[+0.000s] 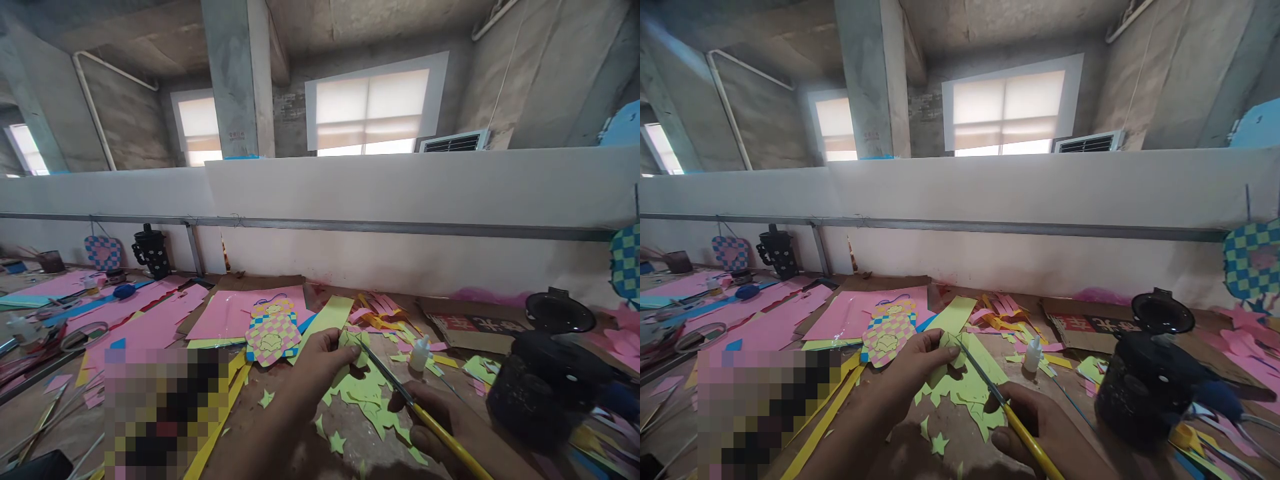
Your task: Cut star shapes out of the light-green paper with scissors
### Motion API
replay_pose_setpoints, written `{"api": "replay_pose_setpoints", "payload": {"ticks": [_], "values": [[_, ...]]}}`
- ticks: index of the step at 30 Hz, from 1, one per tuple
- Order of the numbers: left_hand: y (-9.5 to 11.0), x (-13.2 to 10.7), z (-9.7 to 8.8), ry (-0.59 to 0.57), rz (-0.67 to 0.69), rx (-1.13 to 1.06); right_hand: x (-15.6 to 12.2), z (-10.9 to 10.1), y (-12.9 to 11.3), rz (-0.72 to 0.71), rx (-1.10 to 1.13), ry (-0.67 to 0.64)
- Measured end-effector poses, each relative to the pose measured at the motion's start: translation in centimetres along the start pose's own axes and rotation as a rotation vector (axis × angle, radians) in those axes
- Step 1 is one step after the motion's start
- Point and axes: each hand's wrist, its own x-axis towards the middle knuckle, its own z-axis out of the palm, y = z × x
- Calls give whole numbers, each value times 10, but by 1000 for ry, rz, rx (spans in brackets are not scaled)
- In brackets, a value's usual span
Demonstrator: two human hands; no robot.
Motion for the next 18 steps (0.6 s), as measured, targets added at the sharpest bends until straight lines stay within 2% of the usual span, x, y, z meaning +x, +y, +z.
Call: {"api": "replay_pose_setpoints", "payload": {"ticks": [6, 18], "values": [[1, 0, 1, 16, -6, -20, 1, 1, -3, -13, -13, 16], [3, -2, 2, 0, -2, -55, -1, 1, -4, -3, 112, -20]]}}
